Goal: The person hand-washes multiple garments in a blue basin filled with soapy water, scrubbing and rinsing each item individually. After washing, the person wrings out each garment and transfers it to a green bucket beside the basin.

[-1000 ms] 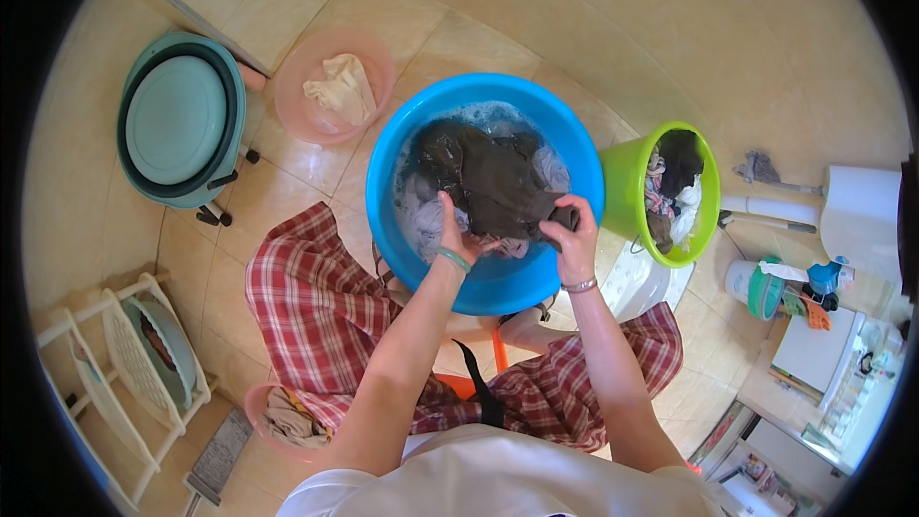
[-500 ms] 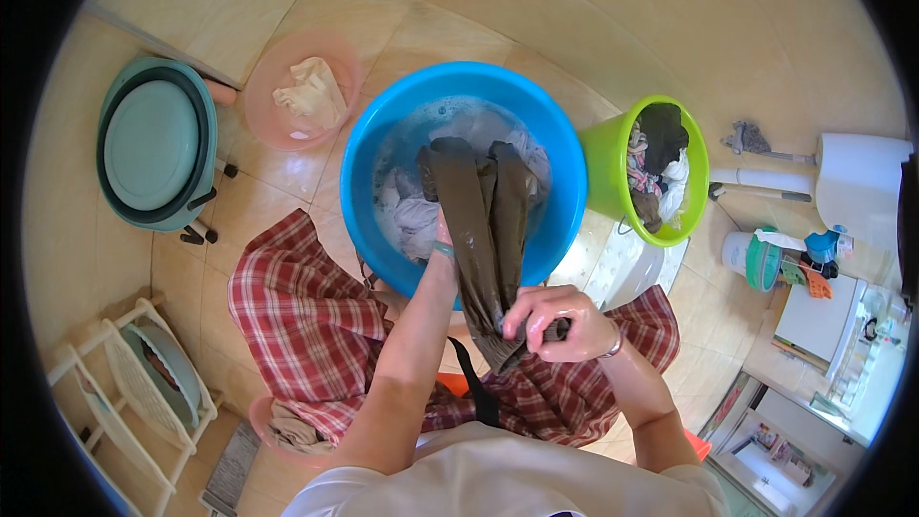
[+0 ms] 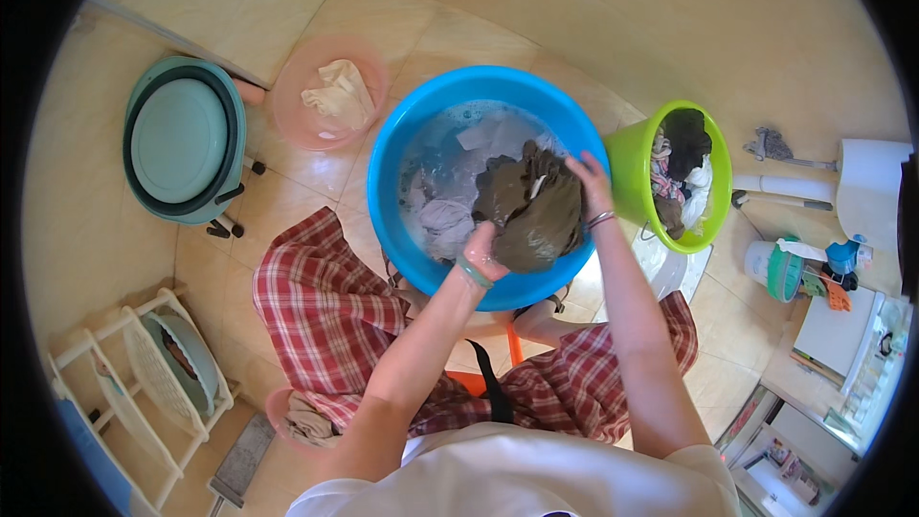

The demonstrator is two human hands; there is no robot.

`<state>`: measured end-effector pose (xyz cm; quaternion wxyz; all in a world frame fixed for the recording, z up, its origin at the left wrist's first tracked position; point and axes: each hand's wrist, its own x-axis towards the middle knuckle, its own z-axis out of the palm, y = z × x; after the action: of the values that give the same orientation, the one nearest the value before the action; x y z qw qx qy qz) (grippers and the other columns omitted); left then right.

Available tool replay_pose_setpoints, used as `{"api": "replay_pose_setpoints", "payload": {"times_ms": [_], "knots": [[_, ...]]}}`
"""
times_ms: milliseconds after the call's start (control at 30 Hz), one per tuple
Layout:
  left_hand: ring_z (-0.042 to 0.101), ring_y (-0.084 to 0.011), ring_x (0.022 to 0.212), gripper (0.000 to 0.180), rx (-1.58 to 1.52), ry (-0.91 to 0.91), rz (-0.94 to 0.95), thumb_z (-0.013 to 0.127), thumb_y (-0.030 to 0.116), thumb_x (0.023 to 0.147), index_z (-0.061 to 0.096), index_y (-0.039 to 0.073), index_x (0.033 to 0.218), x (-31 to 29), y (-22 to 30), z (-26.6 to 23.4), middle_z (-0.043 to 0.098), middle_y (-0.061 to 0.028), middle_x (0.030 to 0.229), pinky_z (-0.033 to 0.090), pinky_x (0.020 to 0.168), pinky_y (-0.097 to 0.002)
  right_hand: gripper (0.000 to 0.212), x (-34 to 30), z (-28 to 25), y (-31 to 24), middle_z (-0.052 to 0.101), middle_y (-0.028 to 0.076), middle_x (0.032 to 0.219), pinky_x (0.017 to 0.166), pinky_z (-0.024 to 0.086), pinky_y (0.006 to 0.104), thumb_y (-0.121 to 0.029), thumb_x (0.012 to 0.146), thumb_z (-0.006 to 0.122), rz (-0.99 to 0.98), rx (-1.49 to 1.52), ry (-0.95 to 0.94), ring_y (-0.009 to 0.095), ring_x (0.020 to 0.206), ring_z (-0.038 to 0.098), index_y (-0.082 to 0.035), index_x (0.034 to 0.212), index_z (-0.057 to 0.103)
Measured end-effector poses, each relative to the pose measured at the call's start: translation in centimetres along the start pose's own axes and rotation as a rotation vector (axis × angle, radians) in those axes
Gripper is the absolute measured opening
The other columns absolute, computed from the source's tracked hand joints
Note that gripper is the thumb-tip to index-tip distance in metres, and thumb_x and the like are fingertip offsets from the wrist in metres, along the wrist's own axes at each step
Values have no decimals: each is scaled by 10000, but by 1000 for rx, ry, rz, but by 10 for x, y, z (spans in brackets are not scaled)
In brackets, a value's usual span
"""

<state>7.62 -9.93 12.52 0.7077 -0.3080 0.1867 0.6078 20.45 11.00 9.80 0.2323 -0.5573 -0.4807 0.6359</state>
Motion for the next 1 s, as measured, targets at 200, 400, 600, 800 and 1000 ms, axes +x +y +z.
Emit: {"api": "replay_pose_setpoints", "payload": {"times_ms": [200, 400, 600, 800, 1000], "knots": [[577, -263, 1175, 420, -233, -416, -29, 498, 262, 997, 528, 20, 1339, -18, -19, 23, 569, -115, 1352, 450, 1022, -401, 702, -71, 32, 91, 563, 116, 1301, 970, 457, 333, -332, 827, 750, 474, 557, -275, 212, 1175, 540, 13, 1373, 474], [611, -249, 1105, 381, -98, -413, 33, 443, 246, 1014, 557, 24, 1302, -30, -19, 9, 614, -115, 1280, 477, 983, -376, 559, -58, 27, 13, 606, 93, 1248, 942, 485, 335, -300, 897, 671, 243, 816, -315, 196, 1119, 584, -1, 1341, 510], [479, -281, 1299, 476, 287, 58, 283, 353, 126, 1017, 314, 95, 1491, -27, -14, 7, 470, -137, 1447, 363, 1102, -380, 354, -46, 20, -32, 659, 99, 1136, 868, 536, 340, -165, 909, 651, 204, 612, -310, 190, 1011, 639, -5, 1214, 571], [394, -381, 1364, 712, 1419, 131, 1042, 402, 98, 1010, -24, 226, 1565, -36, -20, 35, 286, -225, 1546, 361, 1083, -390, 373, -28, 37, -32, 690, 77, 1007, 805, 540, 318, -7, 771, 722, -149, 36, -135, 176, 880, 657, 2, 1126, 611], [476, -509, 1218, 1112, 1866, 200, 591, 729, 496, 797, -48, 262, 1558, -54, -22, 61, 455, -341, 1301, 412, 1032, -480, 454, -28, 59, -36, 671, 136, 1026, 860, 516, 357, -41, 707, 706, -444, -582, -100, 277, 956, 654, -39, 1151, 613]]}}
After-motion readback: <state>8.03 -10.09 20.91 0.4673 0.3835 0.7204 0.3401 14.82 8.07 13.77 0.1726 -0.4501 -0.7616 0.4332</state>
